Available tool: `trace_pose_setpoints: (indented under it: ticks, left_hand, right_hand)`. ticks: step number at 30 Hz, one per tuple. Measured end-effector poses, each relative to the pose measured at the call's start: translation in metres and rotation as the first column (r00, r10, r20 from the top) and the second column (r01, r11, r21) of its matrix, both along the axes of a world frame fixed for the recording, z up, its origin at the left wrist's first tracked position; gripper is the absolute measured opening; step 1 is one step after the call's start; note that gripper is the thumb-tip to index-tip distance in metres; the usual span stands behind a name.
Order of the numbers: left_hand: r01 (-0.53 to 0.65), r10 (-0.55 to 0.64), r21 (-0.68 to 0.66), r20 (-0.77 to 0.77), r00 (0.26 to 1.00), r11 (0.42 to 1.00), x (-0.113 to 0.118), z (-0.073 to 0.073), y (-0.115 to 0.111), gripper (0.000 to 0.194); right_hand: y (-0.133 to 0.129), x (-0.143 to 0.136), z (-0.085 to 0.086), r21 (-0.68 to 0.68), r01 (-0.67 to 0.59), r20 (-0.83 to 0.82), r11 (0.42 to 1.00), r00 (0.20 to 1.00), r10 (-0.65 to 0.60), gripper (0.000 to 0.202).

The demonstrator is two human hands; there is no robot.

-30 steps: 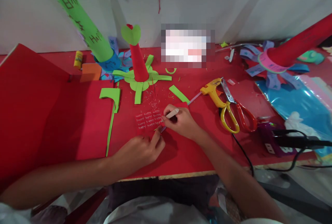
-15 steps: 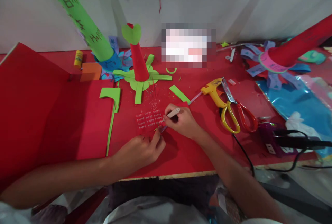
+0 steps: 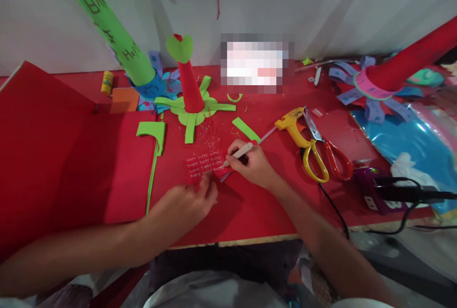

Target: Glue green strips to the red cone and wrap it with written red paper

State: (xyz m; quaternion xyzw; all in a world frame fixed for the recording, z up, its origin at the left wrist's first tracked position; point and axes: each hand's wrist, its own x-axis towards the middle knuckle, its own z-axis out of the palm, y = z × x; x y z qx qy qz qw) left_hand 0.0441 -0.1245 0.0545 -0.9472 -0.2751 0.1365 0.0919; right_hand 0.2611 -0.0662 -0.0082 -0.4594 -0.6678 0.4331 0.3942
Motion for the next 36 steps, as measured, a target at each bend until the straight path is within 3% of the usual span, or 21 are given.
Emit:
trace_pose_setpoints:
  ticks: [3, 6, 10, 13, 17, 20, 25, 28, 32, 34, 36]
  left_hand:
    - [-0.210, 0.202, -0.035, -0.163, 0.966, 0.977, -0.007, 0.014, 0.006, 0.039]
    - [-0.345, 0.332, -0.024, -0.212, 0.919, 0.938, -0.012, 0.030, 0.014, 0.041]
    - [-0.391, 0.387, 0.000, -0.135, 0.912, 0.921, -0.019, 0.052, 0.038, 0.050]
    - [-0.374, 0.374, 0.021, -0.011, 0.927, 0.927, -0.029, 0.056, 0.066, 0.047]
    - [-0.353, 0.337, 0.029, 0.229, 0.913, 0.935, -0.039, 0.030, 0.097, 0.027]
    - [-0.346, 0.361, -0.113, 0.398, 0.843, 0.932, -0.035, -0.003, 0.106, 0.021]
    - [-0.117, 0.343, -0.369, 0.638, 0.689, 0.922, -0.024, -0.047, 0.112, 0.018]
    - [0.002, 0.327, -0.424, 0.703, 0.632, 0.906, -0.027, -0.057, 0.117, 0.016]
    - [0.050, 0.298, -0.436, 0.690, 0.660, 0.898, -0.036, -0.060, 0.126, 0.014]
    - [0.069, 0.280, -0.449, 0.662, 0.696, 0.891, -0.040, -0.061, 0.130, 0.015]
    - [0.086, 0.278, -0.471, 0.647, 0.710, 0.878, -0.042, -0.063, 0.132, 0.014]
  right_hand:
    - [0.001, 0.001, -0.001, 0.015, 0.064, -0.017, 0.998, 0.998, -0.064, 0.017]
    - [0.003, 0.002, 0.000, 0.077, 0.151, -0.048, 0.986, 0.988, -0.148, 0.022]
    - [0.004, 0.003, 0.000, 0.136, 0.236, -0.094, 0.962, 0.970, -0.224, 0.019]
    - [0.005, 0.006, -0.003, 0.161, 0.214, -0.022, 0.964, 0.977, -0.213, 0.022]
    - [0.009, 0.010, -0.010, 0.349, 0.114, 0.227, 0.930, 0.953, -0.202, 0.017]
    - [0.011, 0.009, -0.014, 0.418, -0.017, 0.362, 0.908, 0.920, -0.149, 0.022]
    - [0.013, 0.003, -0.017, 0.393, -0.164, 0.430, 0.905, 0.902, -0.023, 0.027]
    - [0.019, 0.001, -0.016, 0.348, -0.232, 0.459, 0.908, 0.887, 0.051, 0.029]
    - [0.037, -0.002, -0.003, 0.301, -0.324, 0.500, 0.897, 0.854, 0.141, 0.026]
    - [0.045, -0.007, 0.007, 0.351, -0.251, 0.465, 0.902, 0.883, 0.065, 0.016]
    - [0.048, -0.016, 0.016, 0.391, -0.076, 0.293, 0.917, 0.955, -0.045, 0.018]
